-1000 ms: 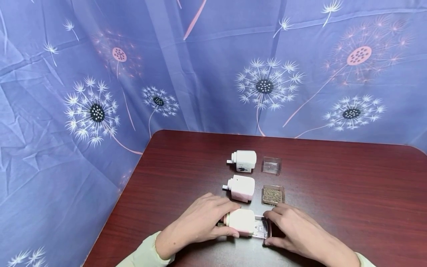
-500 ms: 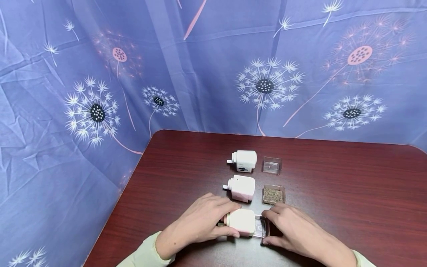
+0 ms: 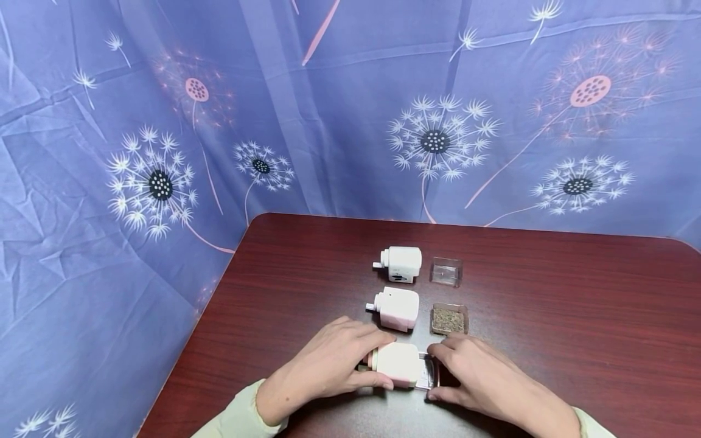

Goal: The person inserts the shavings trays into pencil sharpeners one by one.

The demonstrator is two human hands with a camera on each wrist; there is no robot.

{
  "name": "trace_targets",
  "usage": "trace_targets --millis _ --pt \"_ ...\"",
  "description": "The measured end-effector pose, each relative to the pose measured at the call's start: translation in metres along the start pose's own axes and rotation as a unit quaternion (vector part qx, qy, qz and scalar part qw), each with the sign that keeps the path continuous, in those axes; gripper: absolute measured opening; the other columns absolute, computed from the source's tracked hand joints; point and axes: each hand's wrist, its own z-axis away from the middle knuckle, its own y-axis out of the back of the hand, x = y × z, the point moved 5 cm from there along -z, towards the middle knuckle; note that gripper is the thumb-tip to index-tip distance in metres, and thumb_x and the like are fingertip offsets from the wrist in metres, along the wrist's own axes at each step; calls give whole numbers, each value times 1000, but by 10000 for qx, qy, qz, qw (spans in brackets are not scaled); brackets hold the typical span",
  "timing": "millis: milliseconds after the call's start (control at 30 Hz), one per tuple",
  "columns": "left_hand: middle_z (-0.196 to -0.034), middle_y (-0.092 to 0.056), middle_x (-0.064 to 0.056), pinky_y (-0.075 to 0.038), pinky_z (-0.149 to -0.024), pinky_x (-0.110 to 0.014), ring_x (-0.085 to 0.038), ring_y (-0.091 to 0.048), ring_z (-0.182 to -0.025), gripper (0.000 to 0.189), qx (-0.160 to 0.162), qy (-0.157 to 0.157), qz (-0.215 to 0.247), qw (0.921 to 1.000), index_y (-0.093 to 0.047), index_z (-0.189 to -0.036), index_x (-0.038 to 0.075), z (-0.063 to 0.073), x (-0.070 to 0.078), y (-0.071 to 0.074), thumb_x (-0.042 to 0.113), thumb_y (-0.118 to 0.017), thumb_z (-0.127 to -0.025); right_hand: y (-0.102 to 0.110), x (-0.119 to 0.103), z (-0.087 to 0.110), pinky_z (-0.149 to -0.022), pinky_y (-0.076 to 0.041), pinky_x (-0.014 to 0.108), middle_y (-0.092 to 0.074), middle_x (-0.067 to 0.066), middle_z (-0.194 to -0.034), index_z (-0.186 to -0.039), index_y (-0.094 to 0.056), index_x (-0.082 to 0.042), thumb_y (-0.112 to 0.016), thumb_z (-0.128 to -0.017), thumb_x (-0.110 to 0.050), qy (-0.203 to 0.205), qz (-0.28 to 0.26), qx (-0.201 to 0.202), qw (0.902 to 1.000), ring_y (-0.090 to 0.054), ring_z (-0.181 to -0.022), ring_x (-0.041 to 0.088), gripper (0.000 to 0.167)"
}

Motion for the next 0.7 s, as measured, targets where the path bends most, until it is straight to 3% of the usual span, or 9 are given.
trace_targets --millis 433,700 --pt "-115 -71 16 -50 -87 -29 -2 -66 -101 61 14 6 -34 10000 -68 -132 26 1 1 0 70 -68 -91 -2 -4 -6 -61 -53 26 -67 -6 -89 -103 -72 -10 -91 -79 -48 -32 -87 -148 9998 -58 -76 2 49" --pt "-114 -71 17 -50 -87 -29 -2 -66 -100 61 45 2 -10 10000 -68 -132 26 0 1 1 70 -69 -90 -4 -4 -8 -63 -56 27 -68 -5 -89 -104 -73 -8 -93 -77 -46 -43 -150 -24 9999 -63 -79 5 50"
